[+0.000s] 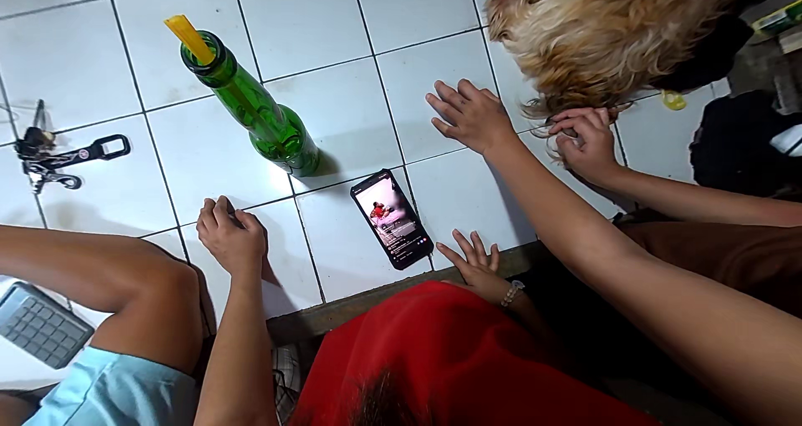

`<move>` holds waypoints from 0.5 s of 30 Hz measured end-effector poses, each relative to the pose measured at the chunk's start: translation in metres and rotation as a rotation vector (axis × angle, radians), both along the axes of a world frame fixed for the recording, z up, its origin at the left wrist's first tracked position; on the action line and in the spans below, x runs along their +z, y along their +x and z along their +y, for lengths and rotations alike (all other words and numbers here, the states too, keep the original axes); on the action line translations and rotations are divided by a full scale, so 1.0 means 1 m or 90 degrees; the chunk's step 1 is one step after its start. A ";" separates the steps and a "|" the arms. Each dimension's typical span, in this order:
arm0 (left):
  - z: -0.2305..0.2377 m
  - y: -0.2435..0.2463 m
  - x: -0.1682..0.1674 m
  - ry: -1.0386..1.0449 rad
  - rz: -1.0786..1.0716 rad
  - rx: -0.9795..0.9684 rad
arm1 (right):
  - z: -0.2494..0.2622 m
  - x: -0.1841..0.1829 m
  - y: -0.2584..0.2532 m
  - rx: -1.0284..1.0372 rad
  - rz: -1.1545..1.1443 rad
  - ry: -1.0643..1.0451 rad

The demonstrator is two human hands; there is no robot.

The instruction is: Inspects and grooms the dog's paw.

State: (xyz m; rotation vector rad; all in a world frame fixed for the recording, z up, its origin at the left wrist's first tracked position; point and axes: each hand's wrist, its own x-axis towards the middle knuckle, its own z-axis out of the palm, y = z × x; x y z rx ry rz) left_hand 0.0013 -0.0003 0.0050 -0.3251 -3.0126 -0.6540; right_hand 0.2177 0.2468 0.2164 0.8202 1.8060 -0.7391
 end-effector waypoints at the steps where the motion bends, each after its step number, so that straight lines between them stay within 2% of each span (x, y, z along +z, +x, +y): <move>1: 0.000 0.000 0.001 0.000 -0.003 -0.002 | 0.000 -0.001 0.001 -0.002 0.003 0.001; 15: 0.000 0.000 0.000 0.001 -0.003 0.001 | 0.000 -0.001 0.001 -0.001 0.002 0.004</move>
